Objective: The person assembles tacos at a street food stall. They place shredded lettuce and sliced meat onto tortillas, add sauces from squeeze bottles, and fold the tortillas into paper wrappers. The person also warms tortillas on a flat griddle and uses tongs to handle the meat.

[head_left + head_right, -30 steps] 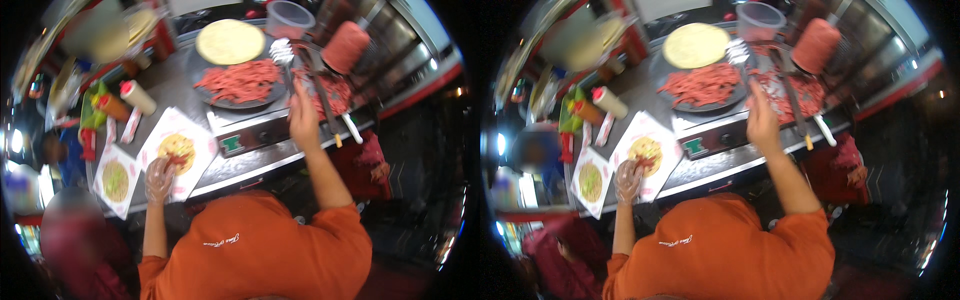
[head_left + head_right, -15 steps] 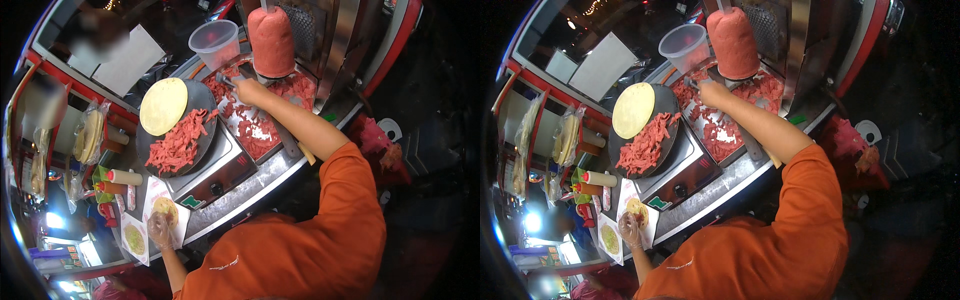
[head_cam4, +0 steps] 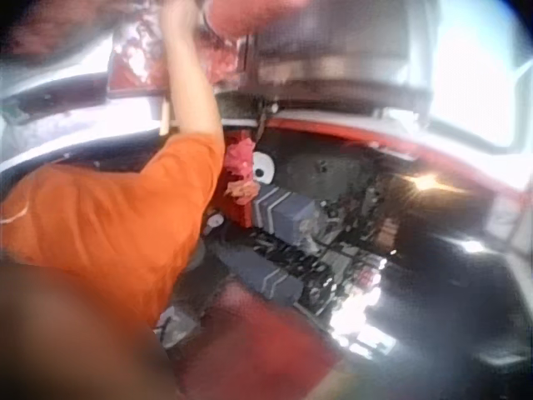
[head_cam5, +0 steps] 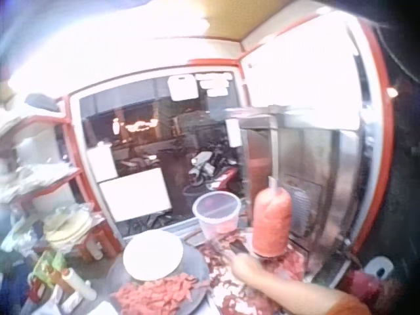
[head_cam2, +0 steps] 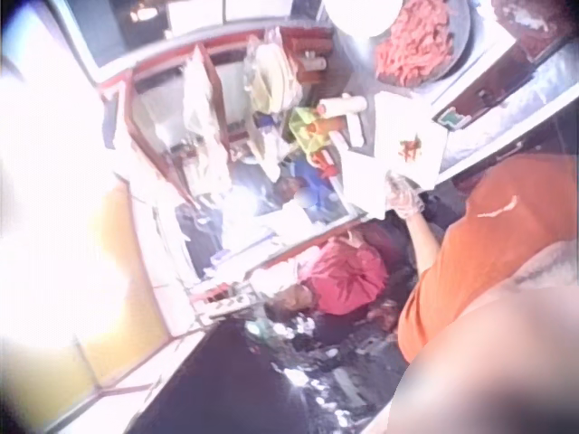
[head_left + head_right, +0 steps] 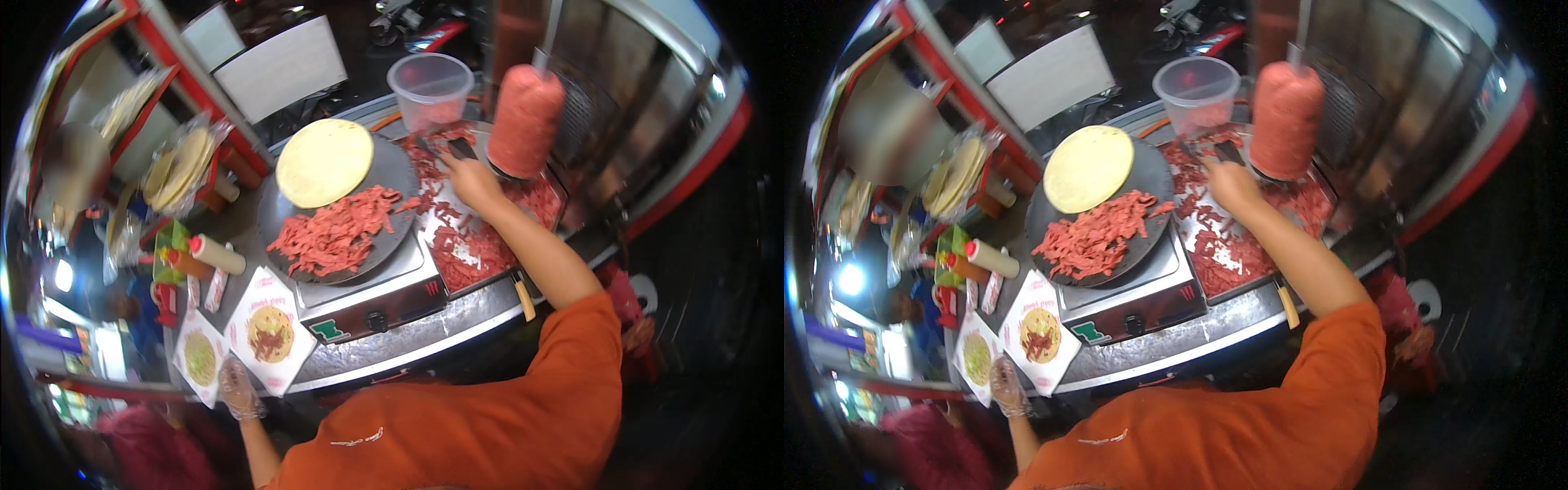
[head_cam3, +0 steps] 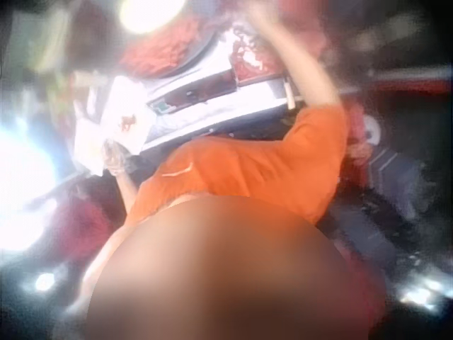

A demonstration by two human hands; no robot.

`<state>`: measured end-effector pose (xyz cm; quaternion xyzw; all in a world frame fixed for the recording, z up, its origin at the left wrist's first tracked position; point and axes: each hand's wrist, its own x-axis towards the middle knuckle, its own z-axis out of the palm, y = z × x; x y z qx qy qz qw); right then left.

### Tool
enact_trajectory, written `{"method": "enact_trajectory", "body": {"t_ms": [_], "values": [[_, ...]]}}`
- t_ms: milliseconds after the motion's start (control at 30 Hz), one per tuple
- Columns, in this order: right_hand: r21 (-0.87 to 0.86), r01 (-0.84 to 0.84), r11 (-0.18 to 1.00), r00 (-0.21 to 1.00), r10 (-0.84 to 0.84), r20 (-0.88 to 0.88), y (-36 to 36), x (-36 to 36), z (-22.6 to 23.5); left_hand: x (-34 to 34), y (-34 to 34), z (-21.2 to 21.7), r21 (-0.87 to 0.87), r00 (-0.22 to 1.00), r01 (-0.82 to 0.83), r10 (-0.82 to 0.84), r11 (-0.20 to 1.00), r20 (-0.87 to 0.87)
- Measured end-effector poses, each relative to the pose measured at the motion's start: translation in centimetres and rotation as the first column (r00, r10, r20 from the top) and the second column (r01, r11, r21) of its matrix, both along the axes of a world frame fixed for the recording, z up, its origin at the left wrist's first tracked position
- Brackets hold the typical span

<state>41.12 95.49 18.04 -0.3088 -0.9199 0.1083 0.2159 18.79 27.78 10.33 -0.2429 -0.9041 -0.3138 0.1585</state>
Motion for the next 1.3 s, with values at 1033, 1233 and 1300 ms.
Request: {"method": "enact_trajectory", "body": {"t_ms": [1033,1233,1300], "values": [[-0.304,-0.832,0.464,0.428,0.885,0.181,-56.8,-29.8,-4.0,-19.2,-24.4,-3.1,-0.164,0.940,0.294,-0.253,0.942,0.230],[-0.405,-0.720,0.563,0.614,0.789,0.006,-56.8,-26.0,-2.4,-20.8,-20.9,-3.3,-0.093,0.911,0.385,-0.394,0.918,-0.120],[-0.349,-0.704,0.619,0.702,0.683,-0.203,-53.0,-22.4,-0.1,-21.5,-19.9,-3.6,-0.094,0.865,0.490,-0.496,0.867,-0.070]]}}
